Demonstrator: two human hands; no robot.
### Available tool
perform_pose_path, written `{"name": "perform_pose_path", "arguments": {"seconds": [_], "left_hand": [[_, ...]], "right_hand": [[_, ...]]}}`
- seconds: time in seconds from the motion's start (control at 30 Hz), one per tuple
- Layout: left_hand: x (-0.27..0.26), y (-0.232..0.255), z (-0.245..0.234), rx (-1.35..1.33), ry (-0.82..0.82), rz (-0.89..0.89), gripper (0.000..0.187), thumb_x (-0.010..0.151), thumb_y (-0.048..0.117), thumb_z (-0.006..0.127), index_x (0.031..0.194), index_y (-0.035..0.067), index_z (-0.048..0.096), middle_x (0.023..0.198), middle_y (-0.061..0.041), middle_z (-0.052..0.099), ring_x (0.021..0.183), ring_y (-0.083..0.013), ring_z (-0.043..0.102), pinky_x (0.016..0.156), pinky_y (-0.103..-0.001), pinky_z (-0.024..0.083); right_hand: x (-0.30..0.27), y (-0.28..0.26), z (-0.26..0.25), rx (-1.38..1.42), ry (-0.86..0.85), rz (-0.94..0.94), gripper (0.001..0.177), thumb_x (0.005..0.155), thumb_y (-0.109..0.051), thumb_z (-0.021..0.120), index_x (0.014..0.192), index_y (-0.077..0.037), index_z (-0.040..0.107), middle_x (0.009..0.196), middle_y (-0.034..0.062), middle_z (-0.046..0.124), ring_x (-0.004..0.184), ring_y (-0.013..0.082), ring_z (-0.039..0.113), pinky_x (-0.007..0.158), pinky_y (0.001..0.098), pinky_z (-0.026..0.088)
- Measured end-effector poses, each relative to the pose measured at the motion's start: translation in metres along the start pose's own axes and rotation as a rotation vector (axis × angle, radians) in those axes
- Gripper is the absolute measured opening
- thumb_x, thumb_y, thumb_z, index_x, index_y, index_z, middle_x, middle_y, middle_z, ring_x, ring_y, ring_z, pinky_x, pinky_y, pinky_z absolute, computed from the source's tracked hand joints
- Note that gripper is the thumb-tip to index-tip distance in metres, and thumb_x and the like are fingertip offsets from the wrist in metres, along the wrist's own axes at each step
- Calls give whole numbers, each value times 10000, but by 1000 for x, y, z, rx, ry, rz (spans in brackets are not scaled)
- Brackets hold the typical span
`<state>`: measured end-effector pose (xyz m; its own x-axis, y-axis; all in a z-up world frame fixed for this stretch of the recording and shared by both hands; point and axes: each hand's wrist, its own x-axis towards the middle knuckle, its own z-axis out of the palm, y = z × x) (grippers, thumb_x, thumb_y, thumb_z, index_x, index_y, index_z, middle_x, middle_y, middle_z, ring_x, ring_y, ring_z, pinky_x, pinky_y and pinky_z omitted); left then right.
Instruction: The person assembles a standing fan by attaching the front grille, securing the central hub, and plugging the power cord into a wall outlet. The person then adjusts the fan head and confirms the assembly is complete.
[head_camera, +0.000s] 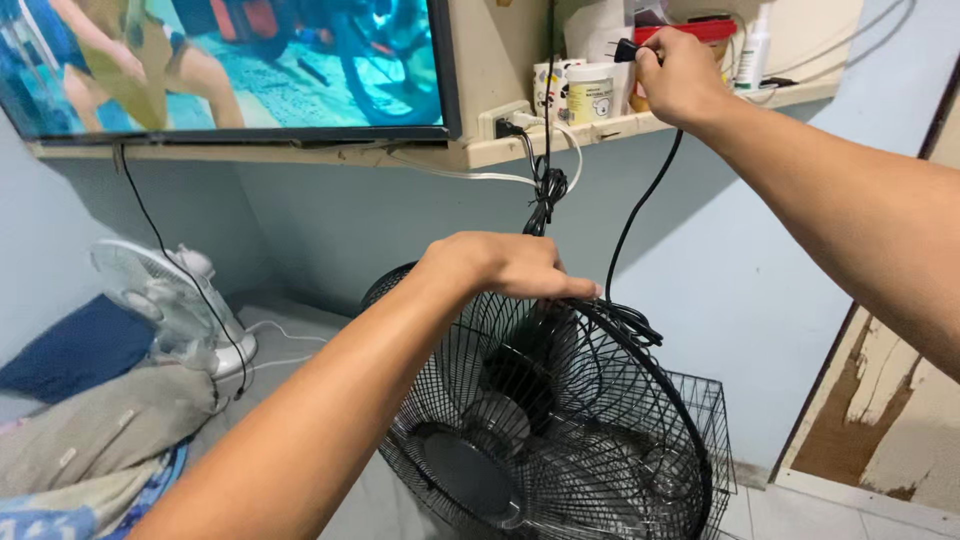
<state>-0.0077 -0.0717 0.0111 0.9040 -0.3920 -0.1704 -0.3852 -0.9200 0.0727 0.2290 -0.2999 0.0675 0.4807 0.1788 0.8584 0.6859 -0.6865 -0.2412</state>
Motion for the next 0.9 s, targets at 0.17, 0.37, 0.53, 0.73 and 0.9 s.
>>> {"name": "perform_pose_path", "arguments": {"seconds": [0.17,0.37,0.53,0.73,0.9], "left_hand": [[-9,-3,2,-46,80,-23,803,819,743,441,1195,103,747,1272,-146,722,1192,-342,662,1034,-476,480],[-1,2,0,-57,12,-80,769,810,743,505,1206,130,749,1308,-135,702,1210,-327,657,1041,-452,487],[11,21,-10,-79,-90,-217,707,804,744,510,1114,195,831,1330,-100,690,1249,-316,632,1066,-460,456],[30,40,-19,-60,-223,-407,549,875,661,544,1078,241,833,1329,-34,679,1275,-277,582,1062,-482,436],[62,10,-19,-223,-60,-156,380,919,465,571,980,157,785,952,-63,825,904,-204,788,843,-394,603]], "right_hand": [[19,-2,23,-37,10,-20,257,1065,-214,624,1125,16,722,1005,283,705,974,447,673,876,495,511],[41,4,59,-47,-103,60,259,1015,-247,648,1122,-33,747,1009,286,703,981,436,684,921,485,513],[51,14,60,-43,-192,117,261,973,-243,630,1112,-62,758,1044,251,717,999,403,686,925,478,514],[46,23,62,59,-271,82,239,971,-226,676,1118,-68,779,938,206,750,818,320,738,835,433,565],[46,21,58,233,-349,133,197,968,-167,685,1084,-39,779,825,143,759,650,213,746,698,346,601]]}}
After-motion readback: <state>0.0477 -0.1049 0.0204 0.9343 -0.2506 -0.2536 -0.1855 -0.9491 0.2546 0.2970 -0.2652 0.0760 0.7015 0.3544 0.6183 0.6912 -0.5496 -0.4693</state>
